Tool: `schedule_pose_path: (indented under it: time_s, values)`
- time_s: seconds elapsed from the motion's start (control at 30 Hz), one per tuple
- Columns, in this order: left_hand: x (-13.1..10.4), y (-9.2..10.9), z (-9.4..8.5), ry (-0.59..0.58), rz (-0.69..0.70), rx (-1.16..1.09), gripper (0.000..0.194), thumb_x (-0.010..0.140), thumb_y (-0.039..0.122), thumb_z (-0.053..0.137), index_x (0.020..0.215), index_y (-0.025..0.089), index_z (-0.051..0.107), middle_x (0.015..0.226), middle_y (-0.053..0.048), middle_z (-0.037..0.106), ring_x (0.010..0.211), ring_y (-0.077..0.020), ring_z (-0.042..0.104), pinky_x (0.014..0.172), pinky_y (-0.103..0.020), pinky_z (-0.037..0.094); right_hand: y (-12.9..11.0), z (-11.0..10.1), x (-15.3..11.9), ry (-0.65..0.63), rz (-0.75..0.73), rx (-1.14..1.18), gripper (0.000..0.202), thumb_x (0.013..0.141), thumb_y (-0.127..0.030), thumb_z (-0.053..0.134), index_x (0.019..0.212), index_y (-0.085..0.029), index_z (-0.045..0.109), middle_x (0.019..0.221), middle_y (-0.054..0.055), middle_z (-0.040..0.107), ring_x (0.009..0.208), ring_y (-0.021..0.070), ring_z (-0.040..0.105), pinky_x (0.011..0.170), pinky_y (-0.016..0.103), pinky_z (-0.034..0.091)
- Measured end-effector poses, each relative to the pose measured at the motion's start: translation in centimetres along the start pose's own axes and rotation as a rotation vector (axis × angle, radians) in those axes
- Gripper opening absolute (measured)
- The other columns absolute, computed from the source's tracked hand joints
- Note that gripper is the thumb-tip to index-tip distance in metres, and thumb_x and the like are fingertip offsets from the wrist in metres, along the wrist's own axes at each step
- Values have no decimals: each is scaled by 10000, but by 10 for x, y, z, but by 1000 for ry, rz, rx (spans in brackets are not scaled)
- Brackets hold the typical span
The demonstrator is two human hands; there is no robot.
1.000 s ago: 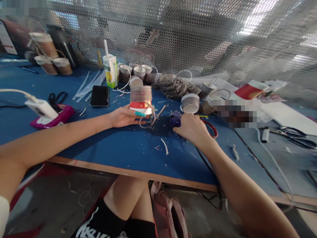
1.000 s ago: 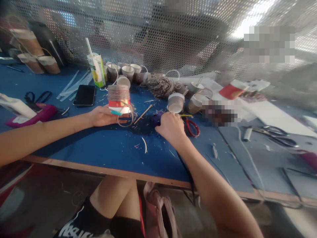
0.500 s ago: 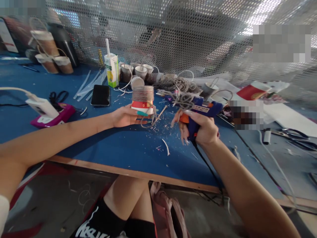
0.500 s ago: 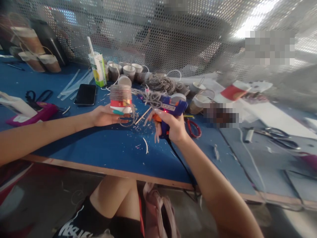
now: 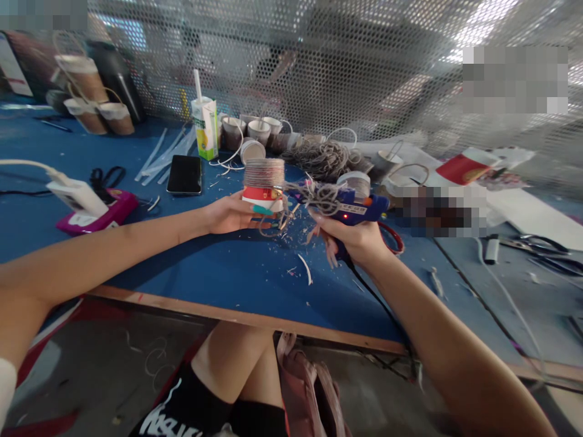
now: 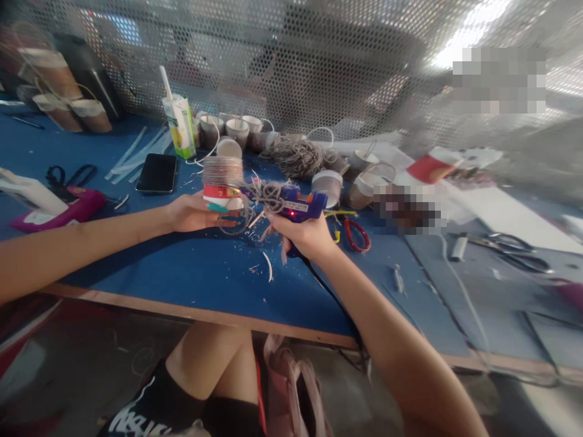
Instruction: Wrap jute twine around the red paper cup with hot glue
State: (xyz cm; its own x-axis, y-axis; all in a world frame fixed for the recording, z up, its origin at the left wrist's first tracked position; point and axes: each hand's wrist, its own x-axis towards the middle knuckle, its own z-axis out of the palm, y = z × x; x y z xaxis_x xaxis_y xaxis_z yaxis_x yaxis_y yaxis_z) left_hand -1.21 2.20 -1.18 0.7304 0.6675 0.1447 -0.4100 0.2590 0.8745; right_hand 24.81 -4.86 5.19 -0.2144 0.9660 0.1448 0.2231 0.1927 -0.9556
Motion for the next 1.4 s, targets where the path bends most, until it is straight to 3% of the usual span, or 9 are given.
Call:
schedule_pose_path:
  time_s: [0.2, 0.43, 0.77, 0.93, 1.1, 1.4]
  values:
    - [-1, -2, -3, 1, 6, 61, 567, 723, 341, 884, 1261, 242, 735, 1243, -78, 786, 1230, -322, 710, 1101, -514, 516, -4, 3, -1, 4, 9, -15, 380, 737, -437, 868, 553, -206, 629, 354, -41, 482, 270, 104, 446, 252, 239, 406]
    - [-2, -1, 0, 37, 1, 80, 583, 699, 365, 900, 1246, 243, 740, 1247, -79, 782, 1261, -342, 691, 1119, -540, 502, -5, 3, -1, 10, -14, -34, 375, 755, -370, 820, 500, -217, 590, 341, -38, 477, 271, 97, 446, 271, 232, 394]
    - [-2, 0, -3, 42, -14, 35, 564, 698, 334, 887, 1238, 241, 753, 1248, -86, 793, 1213, -326, 715, 1103, -522, 521, -3, 0, 3, 45, -11, -95, 387, 759, -368, 766, 462, -228, 561, 328, -27, 460, 286, 105, 455, 307, 247, 416]
    - [-2, 0, -3, 46, -12, -1, 532, 685, 305, 871, 1200, 235, 758, 1177, -65, 808, 1126, -287, 737, 1102, -513, 524, 4, 0, 8, 75, -1, -82, 421, 727, -381, 764, 424, -243, 506, 308, -27, 430, 265, 113, 429, 270, 254, 354]
    - [-2, 0, -5, 49, -6, 4, 522, 715, 321, 803, 1221, 212, 738, 1211, -80, 794, 1191, -308, 714, 1126, -528, 501, -7, 5, -1, 145, 3, -73, 354, 729, -304, 746, 461, -233, 526, 343, -43, 454, 292, 81, 417, 313, 232, 363]
    - [-2, 4, 3, 3, -19, -52, 499, 696, 330, 739, 1179, 207, 760, 1176, -68, 811, 1092, -254, 735, 1015, -429, 574, -10, 4, -2, 166, 29, -93, 296, 740, -279, 712, 513, -234, 528, 381, -46, 477, 316, 74, 424, 318, 218, 354]
